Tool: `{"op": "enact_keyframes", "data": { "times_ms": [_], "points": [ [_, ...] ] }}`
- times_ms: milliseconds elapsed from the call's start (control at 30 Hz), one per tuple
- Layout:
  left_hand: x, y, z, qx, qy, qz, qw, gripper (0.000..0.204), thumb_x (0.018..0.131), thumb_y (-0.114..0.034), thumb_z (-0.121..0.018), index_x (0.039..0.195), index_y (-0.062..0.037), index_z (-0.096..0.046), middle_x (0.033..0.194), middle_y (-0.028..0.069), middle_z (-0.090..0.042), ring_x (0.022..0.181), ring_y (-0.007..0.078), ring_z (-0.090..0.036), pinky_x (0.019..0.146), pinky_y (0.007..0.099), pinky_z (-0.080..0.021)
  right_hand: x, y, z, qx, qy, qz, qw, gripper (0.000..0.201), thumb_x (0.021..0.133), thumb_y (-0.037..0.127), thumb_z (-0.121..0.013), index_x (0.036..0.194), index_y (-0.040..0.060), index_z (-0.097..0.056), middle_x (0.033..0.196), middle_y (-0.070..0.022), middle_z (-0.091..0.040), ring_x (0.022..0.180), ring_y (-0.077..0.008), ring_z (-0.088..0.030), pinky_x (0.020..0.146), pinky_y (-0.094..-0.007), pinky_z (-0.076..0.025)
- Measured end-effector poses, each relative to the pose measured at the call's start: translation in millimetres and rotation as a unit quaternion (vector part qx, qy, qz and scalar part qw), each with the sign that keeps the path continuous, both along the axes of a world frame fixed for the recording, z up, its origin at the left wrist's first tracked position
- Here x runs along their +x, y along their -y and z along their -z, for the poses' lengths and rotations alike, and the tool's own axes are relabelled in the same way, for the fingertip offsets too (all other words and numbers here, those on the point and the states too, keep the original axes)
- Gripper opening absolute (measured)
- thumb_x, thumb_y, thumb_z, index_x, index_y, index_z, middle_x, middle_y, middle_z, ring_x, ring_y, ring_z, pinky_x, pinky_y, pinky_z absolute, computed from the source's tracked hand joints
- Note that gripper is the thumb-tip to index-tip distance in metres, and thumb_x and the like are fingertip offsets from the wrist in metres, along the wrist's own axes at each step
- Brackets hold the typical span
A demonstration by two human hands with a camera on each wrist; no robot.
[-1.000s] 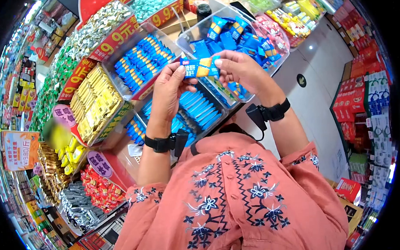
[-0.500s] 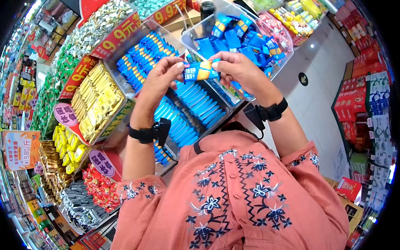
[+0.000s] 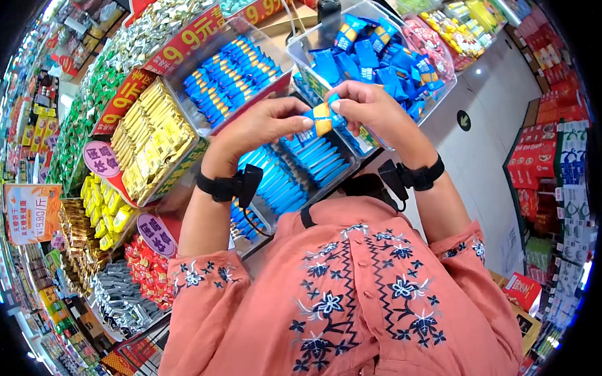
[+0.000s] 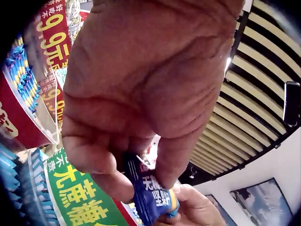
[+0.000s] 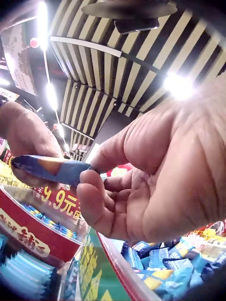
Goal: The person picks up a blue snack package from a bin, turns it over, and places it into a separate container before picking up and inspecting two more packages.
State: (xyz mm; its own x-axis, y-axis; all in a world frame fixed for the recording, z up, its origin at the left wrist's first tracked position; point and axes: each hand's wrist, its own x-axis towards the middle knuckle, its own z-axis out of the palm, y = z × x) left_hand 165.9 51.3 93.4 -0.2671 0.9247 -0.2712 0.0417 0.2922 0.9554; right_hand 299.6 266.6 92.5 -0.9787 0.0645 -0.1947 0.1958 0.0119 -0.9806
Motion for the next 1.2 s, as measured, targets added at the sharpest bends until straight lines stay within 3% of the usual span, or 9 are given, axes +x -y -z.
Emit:
{"op": "enact_keyframes", "data": {
  "times_ms": [167,467,567,967,1200],
  "points": [
    [1.8,-1.1,7.2,-0.006,-0.046,0.017,0.999,0.029,0.097,-0.034,-0.067,0.108,-0.0077,-0.064,0.091,-0.0064,-0.057,0.084,0.0027,-0.050,0.072,0.0222,-0.043,-1.3,6.5,6.7,0.019,-0.008,0.013,1.000,0.028,0.095,0.021,-0.064,0.112,-0.0008,-0.063,0.083,-0.0002,-0.062,0.067,-0.0057,-0.057,0.057,-0.0228,-0.048],
    [-6.6,-1.6,24.6,0.011,-0.023,0.015,1.000,0.031,0.097,-0.034,-0.067,0.110,-0.0070,-0.065,0.092,-0.0059,-0.058,0.084,0.0034,-0.050,0.071,0.0224,-0.042,0.9,13.9,15.2,0.017,-0.027,0.081,0.996,0.033,0.096,0.022,-0.064,0.118,-0.0022,-0.062,0.091,-0.0023,-0.064,0.069,-0.0068,-0.059,0.061,-0.0224,-0.050],
    [-6.0,-0.7,17.8,0.001,-0.062,0.026,0.998,0.029,0.097,-0.034,-0.067,0.110,-0.0083,-0.066,0.091,-0.0062,-0.059,0.082,0.0034,-0.051,0.069,0.0227,-0.042,6.9,16.0,17.0,0.005,-0.020,0.095,0.995,0.032,0.096,0.022,-0.064,0.118,-0.0018,-0.061,0.090,-0.0021,-0.064,0.070,-0.0069,-0.060,0.062,-0.0230,-0.052],
    [-6.0,18.0,14.4,-0.002,-0.011,-0.047,0.999,0.034,0.096,-0.041,-0.066,0.109,-0.0094,-0.066,0.087,-0.0067,-0.057,0.077,0.0044,-0.052,0.067,0.0215,-0.043,0.1,24.9,4.9,-0.006,-0.030,0.079,0.996,0.031,0.099,0.022,-0.059,0.120,-0.0015,-0.062,0.094,-0.0035,-0.065,0.075,-0.0086,-0.063,0.069,-0.0248,-0.055],
    [-13.9,14.0,13.9,-0.029,-0.016,-0.014,0.999,0.034,0.096,-0.039,-0.067,0.111,-0.0083,-0.065,0.091,-0.0050,-0.058,0.083,0.0052,-0.054,0.072,0.0222,-0.044,3.6,23.2,14.9,-0.066,-0.020,0.081,0.994,0.029,0.099,0.017,-0.056,0.120,-0.0025,-0.063,0.096,-0.0051,-0.066,0.079,-0.0122,-0.066,0.072,-0.0265,-0.056]
  ]
}}
